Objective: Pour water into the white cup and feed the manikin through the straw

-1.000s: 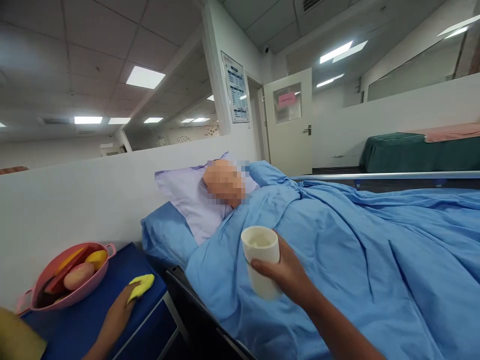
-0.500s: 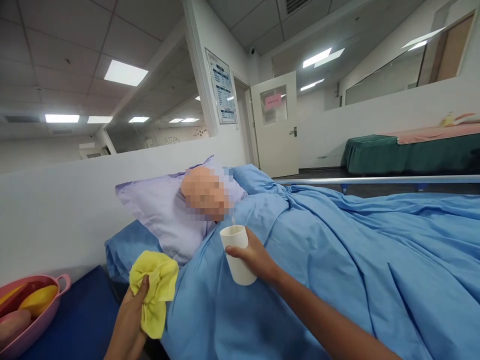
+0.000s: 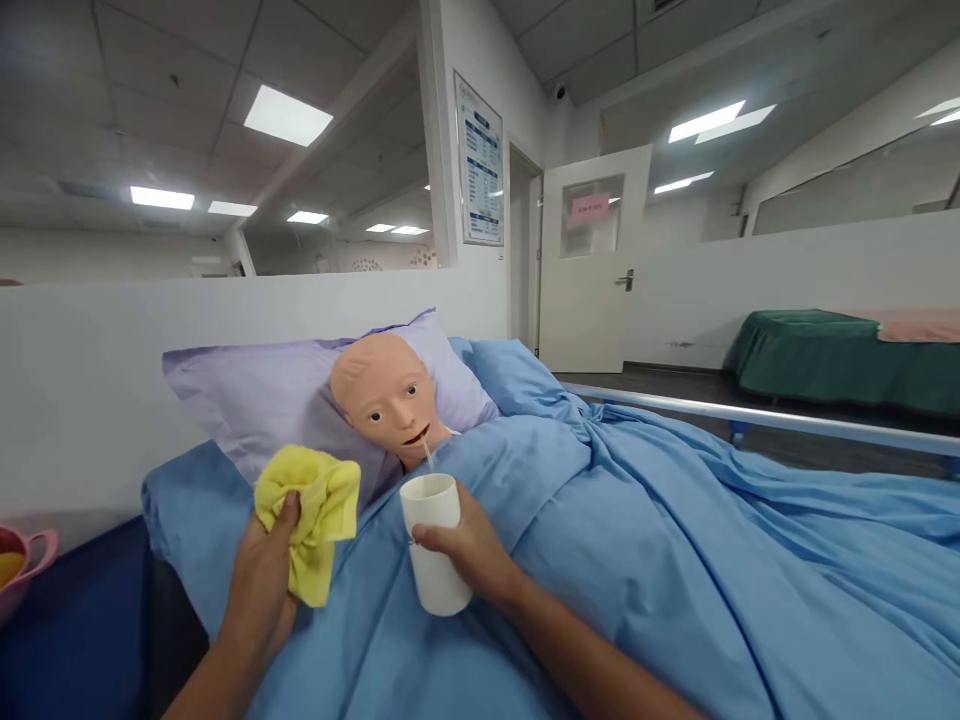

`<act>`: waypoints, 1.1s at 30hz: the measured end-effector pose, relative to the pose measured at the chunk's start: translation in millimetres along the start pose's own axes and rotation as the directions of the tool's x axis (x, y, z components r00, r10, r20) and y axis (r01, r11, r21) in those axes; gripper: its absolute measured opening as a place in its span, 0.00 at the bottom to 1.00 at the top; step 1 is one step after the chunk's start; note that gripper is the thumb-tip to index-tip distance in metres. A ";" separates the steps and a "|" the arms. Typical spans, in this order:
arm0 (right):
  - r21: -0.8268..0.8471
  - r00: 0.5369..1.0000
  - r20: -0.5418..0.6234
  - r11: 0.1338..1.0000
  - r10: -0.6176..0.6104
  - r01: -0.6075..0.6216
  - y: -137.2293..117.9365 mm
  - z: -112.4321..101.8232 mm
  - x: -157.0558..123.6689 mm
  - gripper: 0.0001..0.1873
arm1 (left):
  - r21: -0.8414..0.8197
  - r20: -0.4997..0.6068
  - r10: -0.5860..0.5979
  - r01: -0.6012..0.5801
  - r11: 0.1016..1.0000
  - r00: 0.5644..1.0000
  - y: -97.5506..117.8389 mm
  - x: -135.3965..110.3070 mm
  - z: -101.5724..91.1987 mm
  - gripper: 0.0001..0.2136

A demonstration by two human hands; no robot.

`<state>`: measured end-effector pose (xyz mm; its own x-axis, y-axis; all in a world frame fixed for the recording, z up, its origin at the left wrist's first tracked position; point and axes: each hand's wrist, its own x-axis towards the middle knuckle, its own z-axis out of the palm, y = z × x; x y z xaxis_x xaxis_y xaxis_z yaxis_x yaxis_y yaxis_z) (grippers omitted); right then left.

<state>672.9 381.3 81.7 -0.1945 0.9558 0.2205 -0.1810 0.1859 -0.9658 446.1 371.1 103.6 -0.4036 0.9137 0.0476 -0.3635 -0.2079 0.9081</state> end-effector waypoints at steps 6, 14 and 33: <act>0.140 0.990 0.139 0.990 -0.039 0.019 15.6 -17.8 5.1 0.33 | -0.070 -0.117 0.331 -0.340 0.938 0.936 -21.7 19.0 63.8 0.22; 0.159 0.947 0.312 0.978 0.078 -0.133 -4.8 -36.5 17.7 0.32 | 0.097 -0.259 0.589 -0.586 0.805 0.766 -70.1 16.8 101.1 0.20; 0.187 0.928 0.367 0.973 0.056 -0.133 2.1 -29.3 28.3 0.28 | 0.162 0.041 0.315 -0.317 0.934 0.948 -82.3 6.4 88.8 0.21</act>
<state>695.2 415.5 81.9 -0.5447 0.8142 0.2007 -0.3302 0.0117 -0.9438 547.9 425.1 66.2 -0.4629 0.8153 0.3480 -0.0756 -0.4275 0.9009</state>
